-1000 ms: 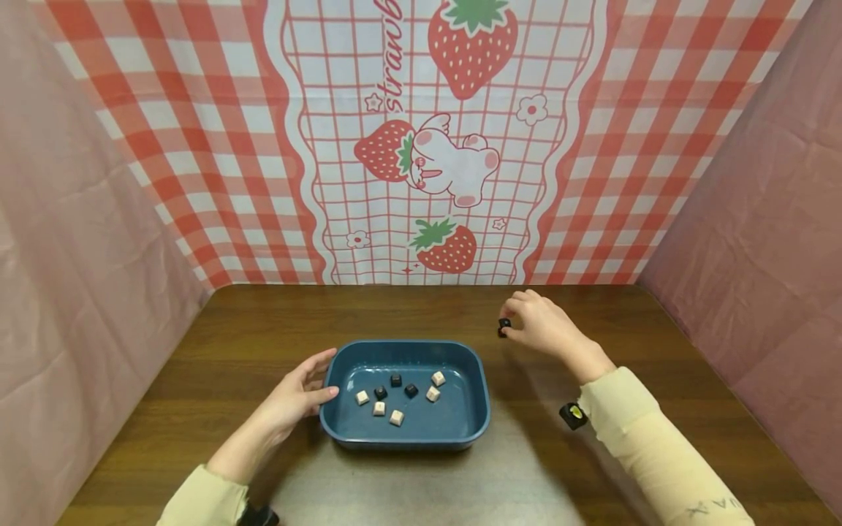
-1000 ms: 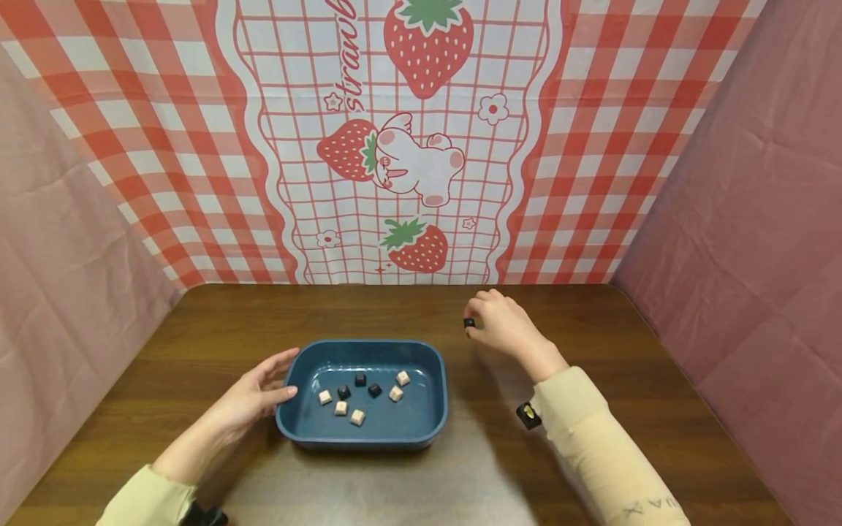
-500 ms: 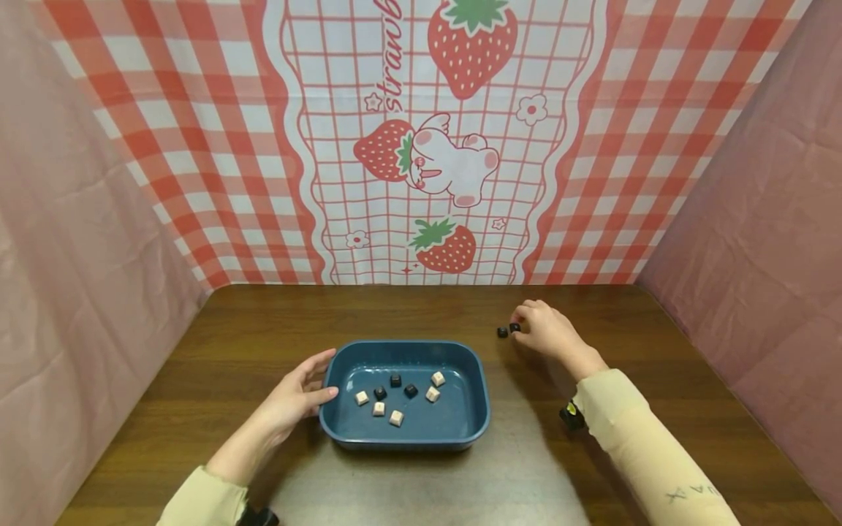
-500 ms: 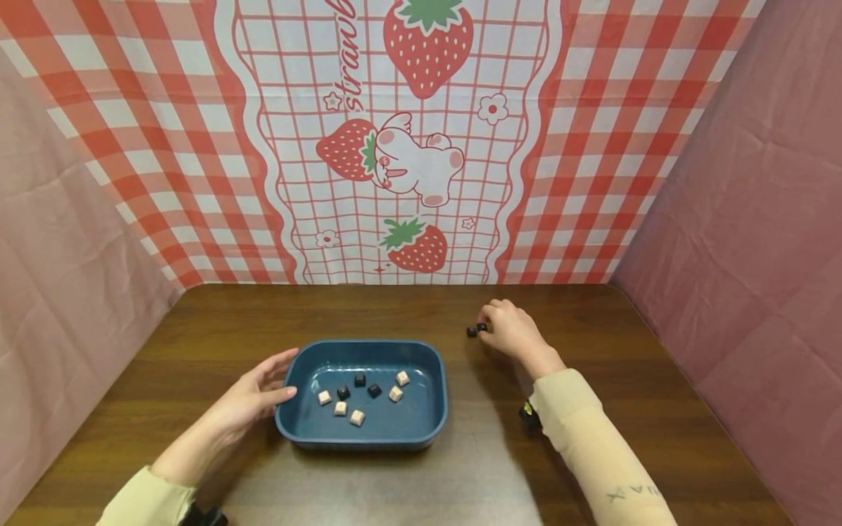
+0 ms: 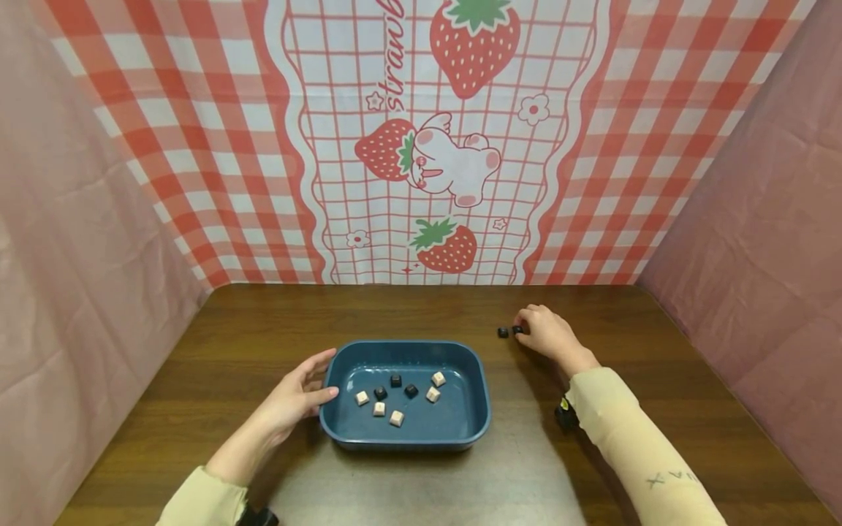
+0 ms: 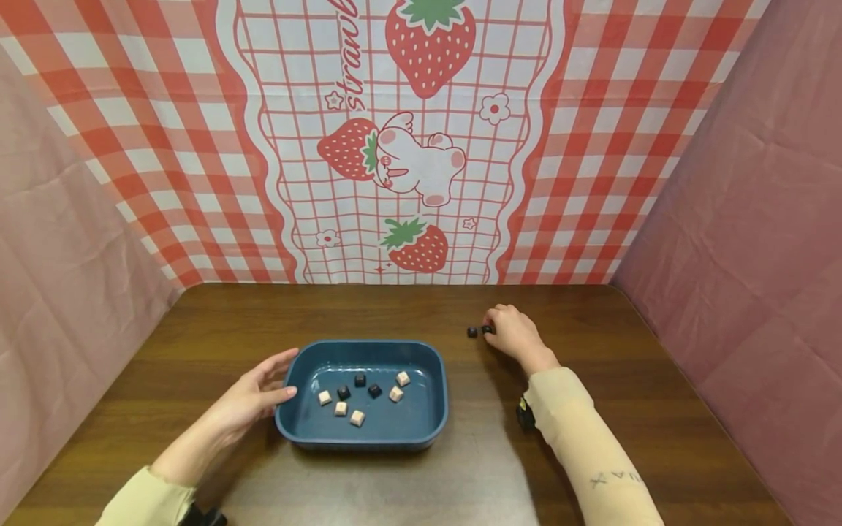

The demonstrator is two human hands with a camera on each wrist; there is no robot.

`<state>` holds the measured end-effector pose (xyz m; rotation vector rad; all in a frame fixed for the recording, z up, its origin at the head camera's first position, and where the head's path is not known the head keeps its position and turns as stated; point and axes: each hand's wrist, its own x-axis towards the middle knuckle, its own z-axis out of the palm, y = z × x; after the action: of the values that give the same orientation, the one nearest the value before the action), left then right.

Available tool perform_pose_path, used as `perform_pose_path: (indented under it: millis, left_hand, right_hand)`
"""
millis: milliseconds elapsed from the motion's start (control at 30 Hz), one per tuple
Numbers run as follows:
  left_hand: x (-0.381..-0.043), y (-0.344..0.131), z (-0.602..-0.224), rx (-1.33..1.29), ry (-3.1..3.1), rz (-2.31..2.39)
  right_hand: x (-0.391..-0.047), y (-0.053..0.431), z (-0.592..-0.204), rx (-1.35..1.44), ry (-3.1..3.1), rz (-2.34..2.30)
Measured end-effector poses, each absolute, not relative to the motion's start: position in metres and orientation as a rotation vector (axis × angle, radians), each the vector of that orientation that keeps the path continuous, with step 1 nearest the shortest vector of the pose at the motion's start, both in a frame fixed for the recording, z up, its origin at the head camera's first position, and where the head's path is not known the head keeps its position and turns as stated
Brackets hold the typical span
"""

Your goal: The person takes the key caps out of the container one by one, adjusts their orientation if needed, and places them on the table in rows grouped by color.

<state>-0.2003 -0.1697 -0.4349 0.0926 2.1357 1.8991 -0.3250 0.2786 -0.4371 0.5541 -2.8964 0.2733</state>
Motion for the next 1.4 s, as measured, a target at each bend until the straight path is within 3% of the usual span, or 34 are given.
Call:
perform_pose_path:
  millis: [567,1400]
  left_hand:
    - [-0.202,-0.169,-0.435,0.049,2.131,1.901]
    - [-0.199,-0.169,-0.434,0.091,2.113,1.917]
  right_hand:
    - [-0.328,0.282,-0.442,0.551,-2.909,0.322]
    - [-0.289,0.242,-0.395,0.647,-2.756,0.340]
